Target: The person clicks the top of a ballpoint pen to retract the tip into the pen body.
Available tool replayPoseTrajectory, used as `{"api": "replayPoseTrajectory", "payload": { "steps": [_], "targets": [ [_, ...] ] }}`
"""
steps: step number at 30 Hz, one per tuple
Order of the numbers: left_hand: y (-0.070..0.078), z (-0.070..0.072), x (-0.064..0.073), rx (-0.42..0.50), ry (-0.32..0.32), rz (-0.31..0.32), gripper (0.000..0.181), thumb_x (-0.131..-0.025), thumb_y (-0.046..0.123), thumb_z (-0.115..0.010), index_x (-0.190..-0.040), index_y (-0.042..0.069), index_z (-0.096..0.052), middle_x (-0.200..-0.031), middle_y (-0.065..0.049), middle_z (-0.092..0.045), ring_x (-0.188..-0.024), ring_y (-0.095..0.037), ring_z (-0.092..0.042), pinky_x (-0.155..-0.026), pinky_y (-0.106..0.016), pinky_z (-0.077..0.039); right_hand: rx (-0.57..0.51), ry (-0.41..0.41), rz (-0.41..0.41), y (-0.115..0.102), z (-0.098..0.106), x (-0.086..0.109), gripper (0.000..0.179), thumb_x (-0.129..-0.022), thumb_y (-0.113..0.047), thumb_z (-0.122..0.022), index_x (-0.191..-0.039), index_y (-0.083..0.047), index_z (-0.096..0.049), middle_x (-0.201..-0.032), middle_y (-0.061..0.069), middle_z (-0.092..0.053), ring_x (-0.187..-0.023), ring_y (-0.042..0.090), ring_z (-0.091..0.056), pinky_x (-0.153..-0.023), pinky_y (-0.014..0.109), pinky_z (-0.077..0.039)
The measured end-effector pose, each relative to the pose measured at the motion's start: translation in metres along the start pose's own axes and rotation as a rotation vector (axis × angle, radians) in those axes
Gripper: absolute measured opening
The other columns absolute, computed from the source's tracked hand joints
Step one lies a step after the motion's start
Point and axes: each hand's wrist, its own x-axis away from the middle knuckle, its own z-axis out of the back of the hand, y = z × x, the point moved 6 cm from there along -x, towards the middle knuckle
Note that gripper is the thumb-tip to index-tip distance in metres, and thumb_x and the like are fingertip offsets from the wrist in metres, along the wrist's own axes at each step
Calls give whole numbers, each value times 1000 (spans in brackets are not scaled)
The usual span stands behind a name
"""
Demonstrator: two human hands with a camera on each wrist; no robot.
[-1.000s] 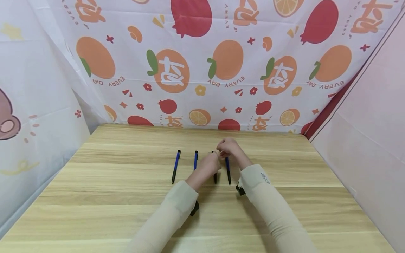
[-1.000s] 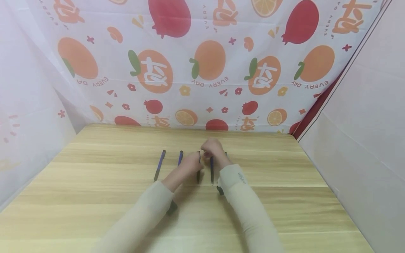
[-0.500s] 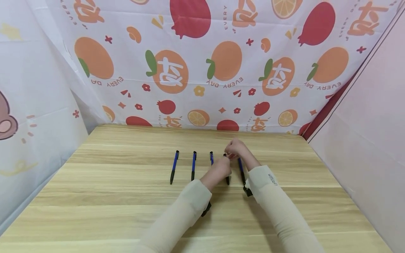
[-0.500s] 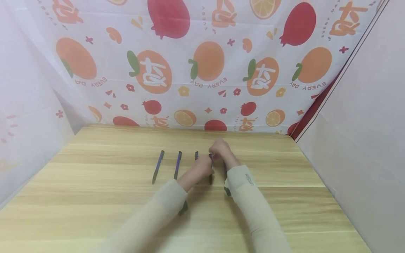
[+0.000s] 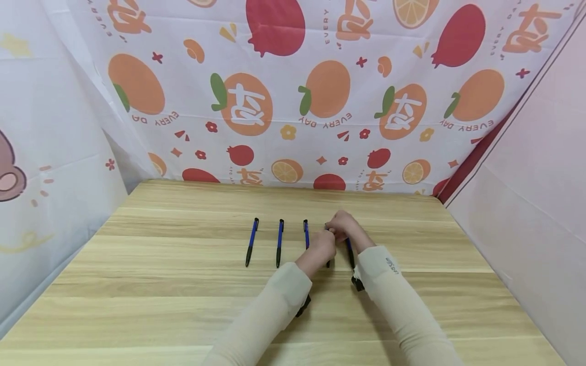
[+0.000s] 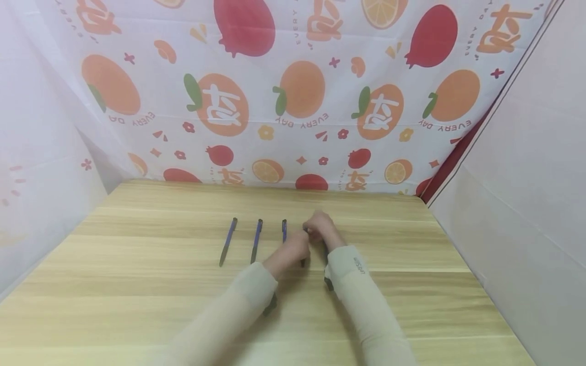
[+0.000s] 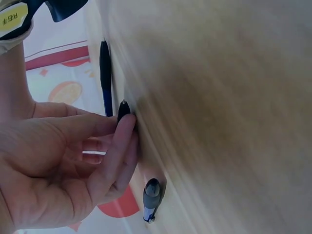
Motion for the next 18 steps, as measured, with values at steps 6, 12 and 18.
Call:
{"api": "replayPoseTrajectory", "payload": {
  "steps": [6,12,18],
  "targets": [
    [1,0,2,35,38,8,30,-84,15,-67,-109,1,-62,-108,-9,-59,-92,-19,-57,-70,-24,-49,71,61,17,-1,-1,-4,21,-78,-11,-64,-60,-4,-57,-57,3,-52,-50,15,-54,-49,26,-48],
    [-4,4,4,214,93,26,42,-79,9,-71,-116,-3,-57,-112,-14,-58,-97,-24,-56,-72,-28,-51,146,78,62,-5,1,-1,33,-78,-12,-61,-51,-10,-42,-53,0,-38,-51,15,-40,-48,23,-38],
    [-10,9,2,362,118,8,52,-77,7,-73,-122,-7,-50,-113,-16,-58,-90,-23,-59,-70,-29,-51,-57,39,45,-13,9,12,23,-83,-8,-58,-62,-1,-58,-58,3,-51,-52,14,-53,-54,28,-50]
  ]
}}
